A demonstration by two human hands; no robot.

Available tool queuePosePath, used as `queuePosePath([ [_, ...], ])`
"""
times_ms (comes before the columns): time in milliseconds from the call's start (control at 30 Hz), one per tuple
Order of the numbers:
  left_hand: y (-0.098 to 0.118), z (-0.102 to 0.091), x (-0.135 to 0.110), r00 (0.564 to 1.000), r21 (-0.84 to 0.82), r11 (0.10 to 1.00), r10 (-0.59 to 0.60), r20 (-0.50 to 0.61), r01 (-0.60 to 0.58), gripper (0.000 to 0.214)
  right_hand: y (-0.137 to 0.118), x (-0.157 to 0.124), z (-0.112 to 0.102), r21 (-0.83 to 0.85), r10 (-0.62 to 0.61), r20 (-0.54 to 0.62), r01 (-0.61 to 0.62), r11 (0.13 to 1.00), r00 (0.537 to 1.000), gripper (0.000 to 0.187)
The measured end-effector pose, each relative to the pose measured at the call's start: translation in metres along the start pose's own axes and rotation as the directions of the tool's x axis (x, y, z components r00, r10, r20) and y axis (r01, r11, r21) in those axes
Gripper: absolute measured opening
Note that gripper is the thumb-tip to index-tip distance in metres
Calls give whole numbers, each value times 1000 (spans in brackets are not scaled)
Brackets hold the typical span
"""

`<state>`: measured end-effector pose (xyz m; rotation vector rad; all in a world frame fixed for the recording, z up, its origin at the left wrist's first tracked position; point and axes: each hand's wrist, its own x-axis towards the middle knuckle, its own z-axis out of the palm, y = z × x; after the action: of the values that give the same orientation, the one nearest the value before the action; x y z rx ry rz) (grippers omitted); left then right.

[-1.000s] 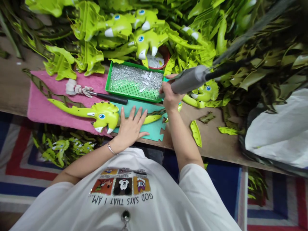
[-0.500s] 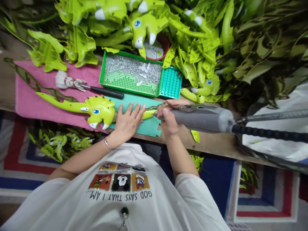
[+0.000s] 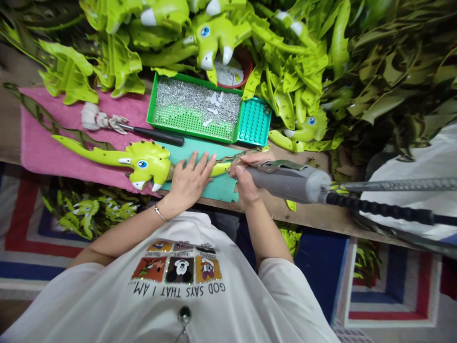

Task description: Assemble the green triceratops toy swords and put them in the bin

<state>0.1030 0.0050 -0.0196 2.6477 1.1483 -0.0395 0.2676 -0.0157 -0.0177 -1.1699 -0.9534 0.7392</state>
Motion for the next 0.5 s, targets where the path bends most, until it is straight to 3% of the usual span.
queuePosePath([
  [133, -1, 4, 0, 999, -5, 1000, 8, -36, -9, 56, -2, 4, 2, 52, -223, -29, 224, 973, 974, 22],
  [233, -2, 6, 2, 996, -41, 999, 17, -88, -21, 55, -8, 5, 2, -3, -223, 28, 223, 975, 974, 30],
  [367, -2, 9, 6, 963, -166, 977, 86, -254, -131, 51, -18, 1, 1, -16, -213, 60, 214, 977, 975, 37],
  [500, -1, 12, 8, 914, -265, 949, 52, -402, -171, 25, -23, -3, 4, 11, -194, 109, 194, 981, 975, 39],
])
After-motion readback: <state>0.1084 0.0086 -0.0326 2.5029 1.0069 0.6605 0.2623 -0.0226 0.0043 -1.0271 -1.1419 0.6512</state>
